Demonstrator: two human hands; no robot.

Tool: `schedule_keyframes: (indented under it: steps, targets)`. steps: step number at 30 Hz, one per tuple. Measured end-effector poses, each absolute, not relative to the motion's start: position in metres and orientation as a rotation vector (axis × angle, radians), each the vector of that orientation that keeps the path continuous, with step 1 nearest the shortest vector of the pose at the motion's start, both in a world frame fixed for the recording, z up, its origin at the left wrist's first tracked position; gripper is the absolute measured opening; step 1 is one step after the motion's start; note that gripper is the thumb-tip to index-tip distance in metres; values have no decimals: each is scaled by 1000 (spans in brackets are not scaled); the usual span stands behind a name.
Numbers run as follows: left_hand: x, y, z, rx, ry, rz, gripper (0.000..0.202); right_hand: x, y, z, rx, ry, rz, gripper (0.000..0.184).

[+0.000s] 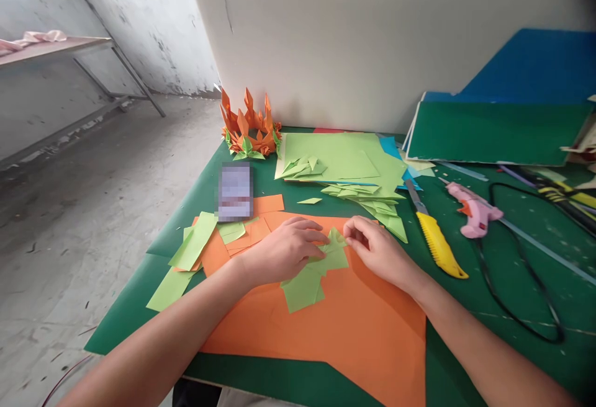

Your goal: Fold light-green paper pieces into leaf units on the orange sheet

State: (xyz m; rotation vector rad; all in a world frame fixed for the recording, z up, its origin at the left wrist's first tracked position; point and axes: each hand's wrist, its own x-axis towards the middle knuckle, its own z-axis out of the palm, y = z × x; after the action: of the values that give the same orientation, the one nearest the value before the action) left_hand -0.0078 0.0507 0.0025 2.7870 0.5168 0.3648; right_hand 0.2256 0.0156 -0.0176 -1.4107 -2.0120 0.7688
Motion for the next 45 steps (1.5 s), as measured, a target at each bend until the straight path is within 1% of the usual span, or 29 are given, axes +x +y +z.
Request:
schedule_keyframes:
  steps: [2,4,6,8,11,17,20,22,24,30,38,45]
  targets:
    - [-8,51,2,2752,519,369,25,228,15,-19,-1337,-2042,764,20]
    - [-8,50,1,2720,528,366,25,230,15,-20,-1255,-2115,705,30]
    - [-8,50,0,2696,584,341,30,231,15,-21,-1183,-2207,590,38]
    - [-8,49,0,2679,655,307,35,232,15,-21,-1126,-2280,477,42]
    - [-9,50,1,2675,678,279,36,230,14,-18,-1058,-2330,394,40]
    - [-8,52,4,2674,589,354,33,226,11,-13,-1022,-2400,377,21]
    - [-8,53,4,2653,558,403,37,226,13,-15,-1017,-2417,383,17]
    - [-8,52,4,2627,592,423,43,227,14,-17,-1015,-2402,389,18]
    - [-7,52,4,2613,626,431,44,228,15,-19,-1015,-2397,374,21]
    - [-6,51,1,2707,583,403,30,232,16,-18,-955,-2430,337,31]
    - [-5,51,-1,2755,556,349,30,233,17,-17,-920,-2417,373,29]
    - [-6,51,5,2851,524,320,25,237,19,-16,-918,-2433,289,28]
